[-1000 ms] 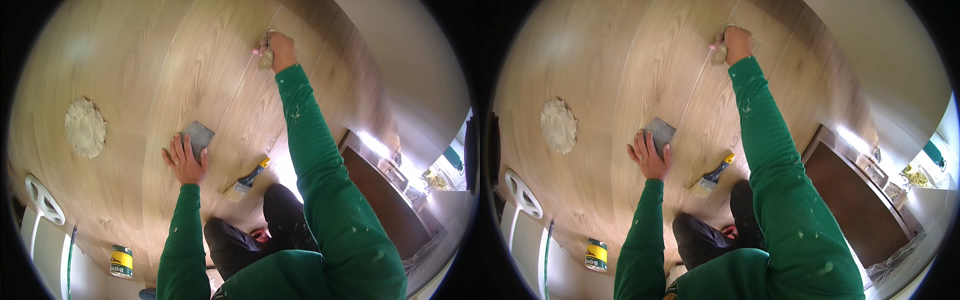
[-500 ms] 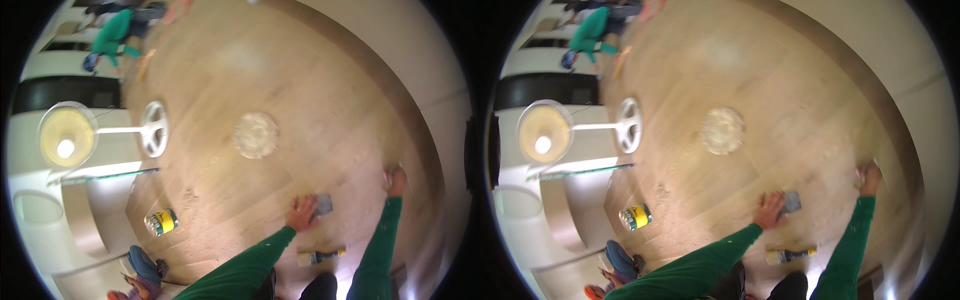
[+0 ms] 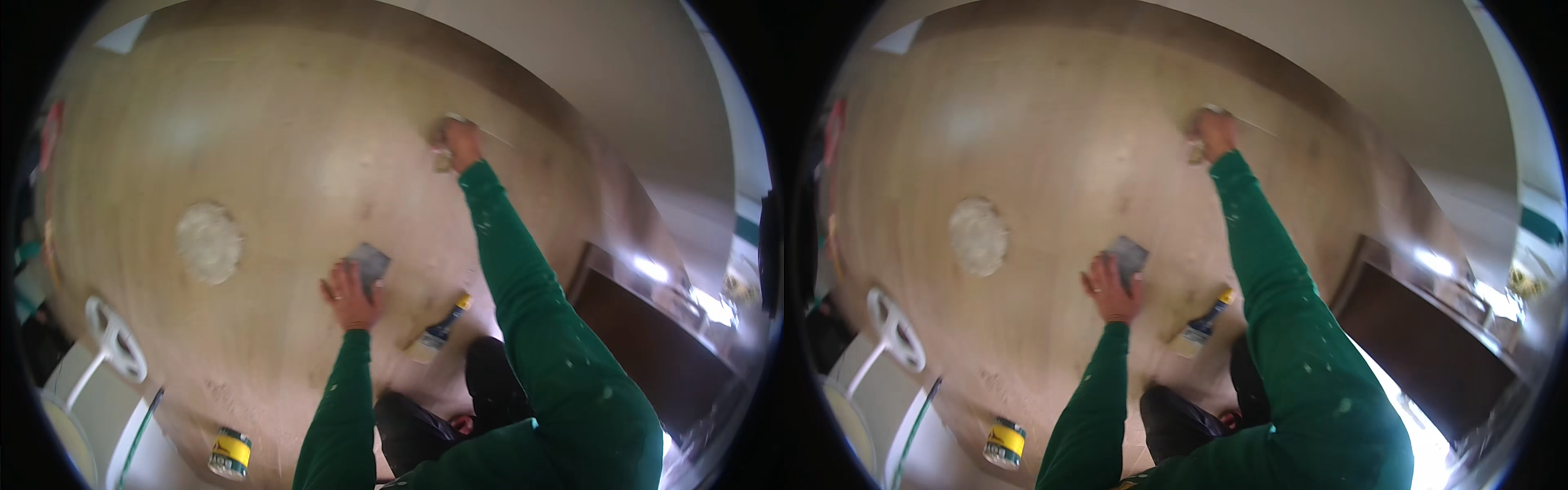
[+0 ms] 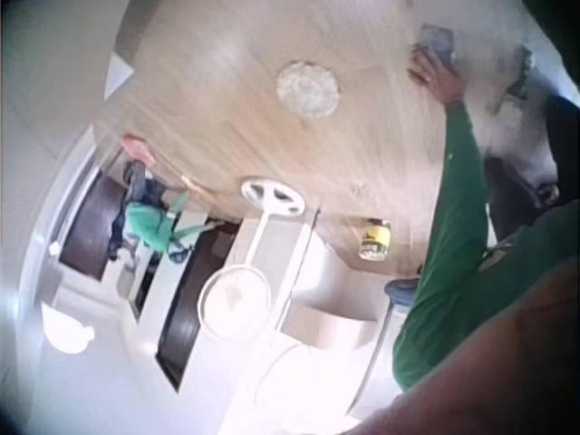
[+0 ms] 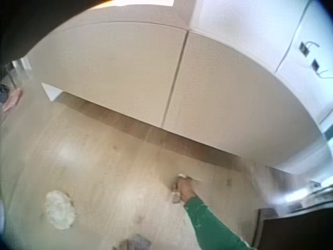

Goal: The person applies a filler substance to cracks in the wooden floor using a putty knife and then sands the area with a small piece of sandpaper.

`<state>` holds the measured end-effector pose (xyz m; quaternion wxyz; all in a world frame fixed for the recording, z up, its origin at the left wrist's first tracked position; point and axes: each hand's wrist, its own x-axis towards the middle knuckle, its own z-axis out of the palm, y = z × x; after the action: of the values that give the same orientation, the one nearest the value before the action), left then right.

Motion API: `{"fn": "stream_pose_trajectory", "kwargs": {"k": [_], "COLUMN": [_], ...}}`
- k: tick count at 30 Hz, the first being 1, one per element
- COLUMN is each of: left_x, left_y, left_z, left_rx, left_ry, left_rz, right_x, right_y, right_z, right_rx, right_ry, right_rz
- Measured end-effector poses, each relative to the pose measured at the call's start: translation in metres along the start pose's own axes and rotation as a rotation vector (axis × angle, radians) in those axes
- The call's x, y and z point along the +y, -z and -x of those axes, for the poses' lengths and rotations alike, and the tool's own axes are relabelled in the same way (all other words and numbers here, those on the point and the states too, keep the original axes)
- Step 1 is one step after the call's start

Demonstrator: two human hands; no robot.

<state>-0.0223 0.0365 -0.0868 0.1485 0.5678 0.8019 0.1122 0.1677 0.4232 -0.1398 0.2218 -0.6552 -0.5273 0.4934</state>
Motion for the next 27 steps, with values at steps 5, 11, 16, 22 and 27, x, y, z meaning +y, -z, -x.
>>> {"fn": "stream_pose_trajectory", "kwargs": {"k": [5,11,16,22,27], "left_x": [0.012,0.001,-0.001,0.010,0.002], "left_y": [0.016,0.017,0.019,0.013,0.015], "left_z": [-0.010,-0.006,-0.004,-0.008,-0.006], "left_rx": [0.043,0.049,0.068,0.047,0.056], "left_ry": [-0.088,-0.087,-0.075,-0.069,-0.060], "left_rz": [-0.042,-0.013,-0.024,-0.024,-0.034], "right_x": [-0.060,-0.099,-0.089,-0.052,-0.031], "right_y": [0.074,0.084,0.062,0.030,-0.038], "right_z": [-0.004,-0.071,-0.066,0.001,0.156], "right_rx": [0.081,-0.118,-0.235,0.011,-0.062], "right_ry": [-0.065,-0.017,0.317,0.054,-0.097], "right_rz": [0.125,0.571,1.213,0.721,0.627]}}
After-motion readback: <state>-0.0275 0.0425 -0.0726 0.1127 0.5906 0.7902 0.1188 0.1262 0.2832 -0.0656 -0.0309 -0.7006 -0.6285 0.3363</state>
